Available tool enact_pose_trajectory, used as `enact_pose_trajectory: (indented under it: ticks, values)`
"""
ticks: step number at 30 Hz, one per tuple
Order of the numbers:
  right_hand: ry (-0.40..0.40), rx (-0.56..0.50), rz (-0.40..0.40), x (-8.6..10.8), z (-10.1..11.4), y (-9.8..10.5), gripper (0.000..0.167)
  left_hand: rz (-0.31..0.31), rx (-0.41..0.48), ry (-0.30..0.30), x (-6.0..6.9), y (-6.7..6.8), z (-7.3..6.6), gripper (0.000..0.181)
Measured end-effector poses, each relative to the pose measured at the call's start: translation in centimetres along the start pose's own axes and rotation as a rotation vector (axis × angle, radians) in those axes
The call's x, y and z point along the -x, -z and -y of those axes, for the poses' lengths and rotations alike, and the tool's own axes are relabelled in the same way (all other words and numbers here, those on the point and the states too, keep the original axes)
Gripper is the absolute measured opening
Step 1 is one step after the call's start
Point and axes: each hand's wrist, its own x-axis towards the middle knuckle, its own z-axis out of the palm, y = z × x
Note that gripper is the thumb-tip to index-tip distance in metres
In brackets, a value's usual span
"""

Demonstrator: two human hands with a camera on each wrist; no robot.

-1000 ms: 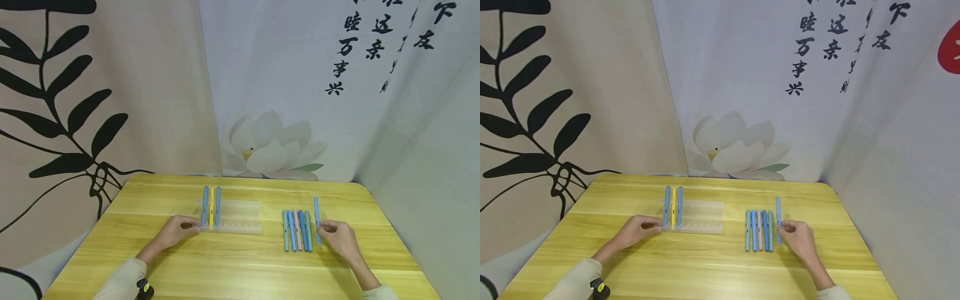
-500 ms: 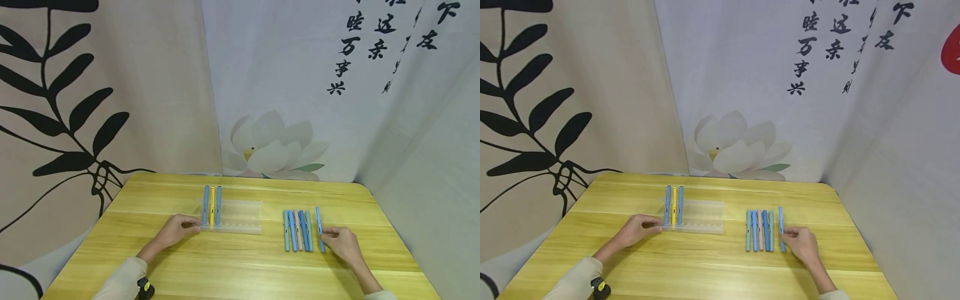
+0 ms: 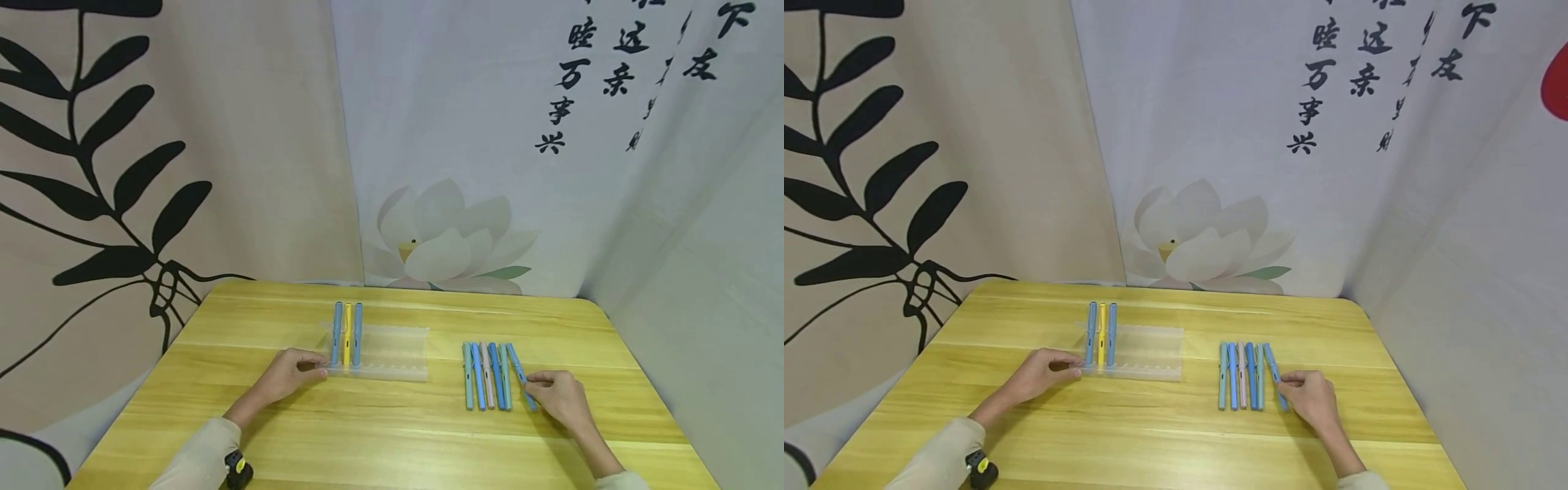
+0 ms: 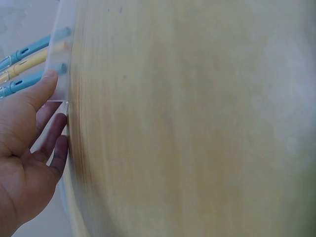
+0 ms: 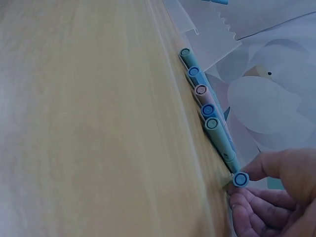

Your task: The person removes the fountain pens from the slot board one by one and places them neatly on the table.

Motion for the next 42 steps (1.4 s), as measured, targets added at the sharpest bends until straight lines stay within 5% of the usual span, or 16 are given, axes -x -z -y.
enact_pose_trajectory:
  ticks: [21,42]
  values:
    - [0.013,0.02,-0.01,0.2,0.6,0.2,0.031,-0.007,-0.001,-0.012,-0.2,0.2,-0.3,0.029]
    - [0.286,-0.099,-0.075,-1.2,4.5,-0.8,0.034,-0.001,0.002,-0.016,0.1,0.0,0.2,0.03]
